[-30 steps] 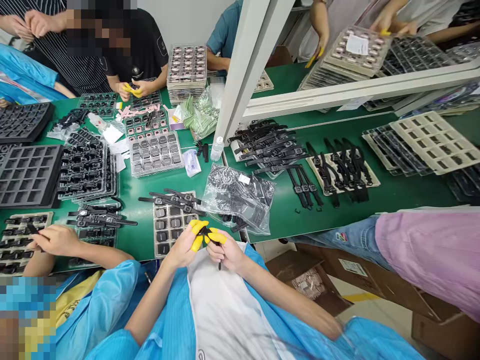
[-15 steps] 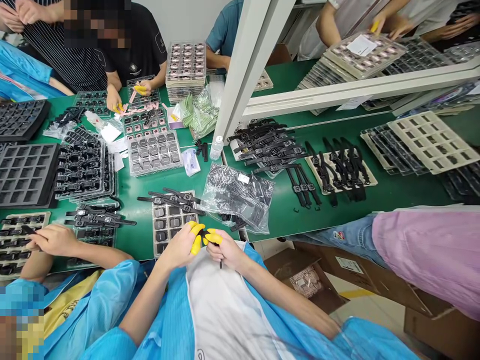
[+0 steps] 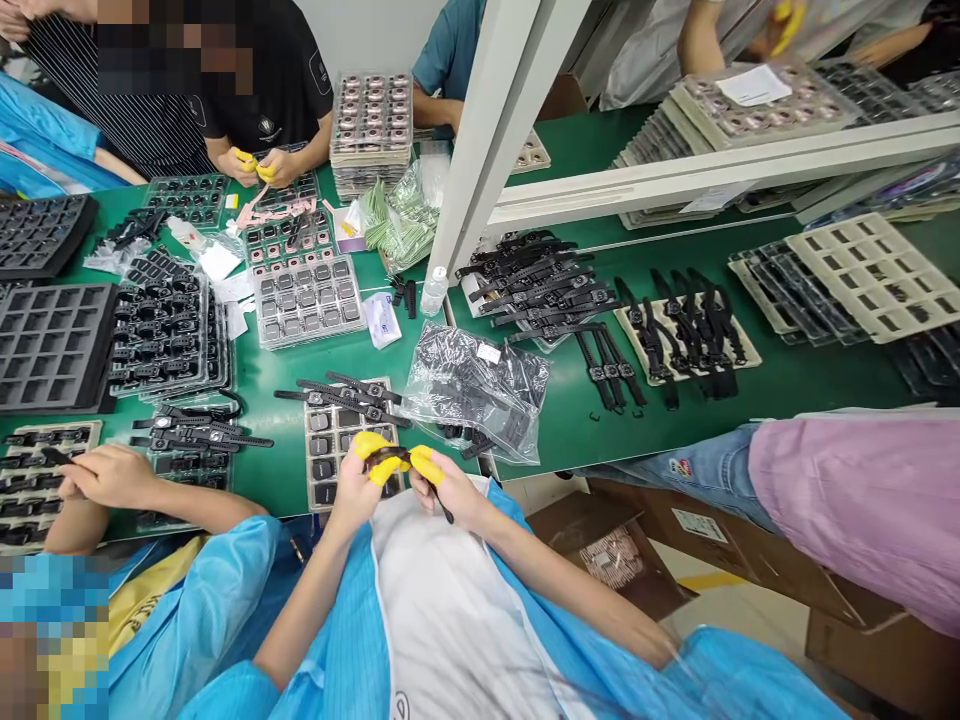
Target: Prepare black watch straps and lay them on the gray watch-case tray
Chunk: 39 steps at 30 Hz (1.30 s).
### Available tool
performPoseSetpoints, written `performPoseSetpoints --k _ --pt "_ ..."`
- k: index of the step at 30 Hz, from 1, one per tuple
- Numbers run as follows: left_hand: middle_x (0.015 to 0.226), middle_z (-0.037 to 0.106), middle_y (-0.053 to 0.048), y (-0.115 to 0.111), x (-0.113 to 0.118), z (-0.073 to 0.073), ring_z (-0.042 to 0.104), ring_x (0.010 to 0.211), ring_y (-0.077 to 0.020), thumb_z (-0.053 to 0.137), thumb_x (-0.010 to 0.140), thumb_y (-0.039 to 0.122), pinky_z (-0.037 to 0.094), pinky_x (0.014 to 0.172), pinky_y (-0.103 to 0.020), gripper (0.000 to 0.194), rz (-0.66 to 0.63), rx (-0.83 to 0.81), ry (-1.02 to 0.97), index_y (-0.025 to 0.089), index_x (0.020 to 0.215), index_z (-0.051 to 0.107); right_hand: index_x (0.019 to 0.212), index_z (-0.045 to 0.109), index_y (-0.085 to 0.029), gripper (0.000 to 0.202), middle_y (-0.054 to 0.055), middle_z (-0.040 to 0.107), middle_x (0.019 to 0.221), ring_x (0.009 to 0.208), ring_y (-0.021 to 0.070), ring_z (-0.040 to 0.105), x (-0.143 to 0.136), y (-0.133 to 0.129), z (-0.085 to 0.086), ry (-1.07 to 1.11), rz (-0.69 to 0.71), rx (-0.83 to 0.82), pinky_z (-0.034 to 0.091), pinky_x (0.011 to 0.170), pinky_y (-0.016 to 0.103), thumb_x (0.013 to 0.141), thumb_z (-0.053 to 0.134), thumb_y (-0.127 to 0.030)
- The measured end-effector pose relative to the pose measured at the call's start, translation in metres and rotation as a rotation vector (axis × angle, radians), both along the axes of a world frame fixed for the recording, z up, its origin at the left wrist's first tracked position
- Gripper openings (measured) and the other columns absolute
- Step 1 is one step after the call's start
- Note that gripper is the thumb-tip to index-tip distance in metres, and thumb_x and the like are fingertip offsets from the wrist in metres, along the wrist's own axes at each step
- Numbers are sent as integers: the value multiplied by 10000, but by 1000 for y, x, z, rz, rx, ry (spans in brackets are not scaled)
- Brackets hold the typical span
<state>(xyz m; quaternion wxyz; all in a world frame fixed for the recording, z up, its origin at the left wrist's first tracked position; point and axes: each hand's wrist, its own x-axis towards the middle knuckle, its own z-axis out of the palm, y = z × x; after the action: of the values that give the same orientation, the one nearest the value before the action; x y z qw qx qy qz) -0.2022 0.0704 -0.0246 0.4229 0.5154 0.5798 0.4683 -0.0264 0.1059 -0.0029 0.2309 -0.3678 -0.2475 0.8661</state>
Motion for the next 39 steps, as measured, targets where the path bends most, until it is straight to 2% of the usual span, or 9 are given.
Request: performPoseSetpoints --k 5,7,9,11,14,17,20,33,39 --pt "991 780 -69 14 0 9 767 791 -203 737 905 513 640 767 -359 375 408 -67 -409 201 1062 602 826 448 -227 441 -125 356 546 399 40 184 10 3 -2 58 277 -159 143 365 180 805 702 -587" --pt "968 786 -51 21 -15 18 756 688 -184 770 878 519 644 695 -342 411 592 -2 -468 211 1048 557 859 454 -227 438 -127 387 555 404 40 210 16 4 -3 -6 285 -122 166 370 175 772 754 -535" --pt "1009 793 -62 25 -28 26 753 662 -182 801 850 510 651 678 -348 448 635 33 -439 216 1077 552 889 454 -228 480 -118 458 591 415 43 294 19 5 -2 -99 211 -49 237 382 175 734 802 -520" --pt "1069 793 -92 23 -33 30 767 716 -196 785 870 461 660 717 -360 406 455 -32 -307 207 1129 601 915 467 -224 496 -96 529 643 443 55 389 17 6 1 -149 120 51 307 409 185 742 801 -547" --pt "1141 785 -99 15 -23 29 774 927 -229 673 921 270 649 859 -369 305 -37 -122 23 203 1218 686 922 503 -210 436 -64 586 666 473 70 453 9 8 10 -88 118 146 340 441 199 821 724 -572" --pt "1266 744 -84 9 -11 24 720 1133 -237 541 844 72 603 999 -397 532 -323 -10 266 227 1337 667 883 520 -205 365 -57 588 593 445 76 425 3 9 16 -3 167 157 306 439 209 863 676 -535" --pt "1369 680 -98 8 -7 20 650 1261 -237 470 816 13 558 1077 -421 652 -372 94 329 227 1417 607 847 518 -211 344 -76 526 498 405 80 364 1 9 14 41 146 115 264 428 220 860 679 -514" --pt "1305 634 -121 -8 0 3 615 1251 -237 428 909 28 545 1056 -422 571 -240 162 385 215 1441 522 793 462 -222 403 -99 401 499 425 58 259 -7 -2 12 126 -64 -151 162 441 222 778 790 -455" --pt "1341 591 -131 -7 -7 14 591 1265 -245 413 1003 111 524 1076 -418 516 -324 126 352 225 1502 469 799 432 -232 426 -115 374 486 418 56 219 -9 -1 10 107 -64 -178 155 430 213 759 791 -458"
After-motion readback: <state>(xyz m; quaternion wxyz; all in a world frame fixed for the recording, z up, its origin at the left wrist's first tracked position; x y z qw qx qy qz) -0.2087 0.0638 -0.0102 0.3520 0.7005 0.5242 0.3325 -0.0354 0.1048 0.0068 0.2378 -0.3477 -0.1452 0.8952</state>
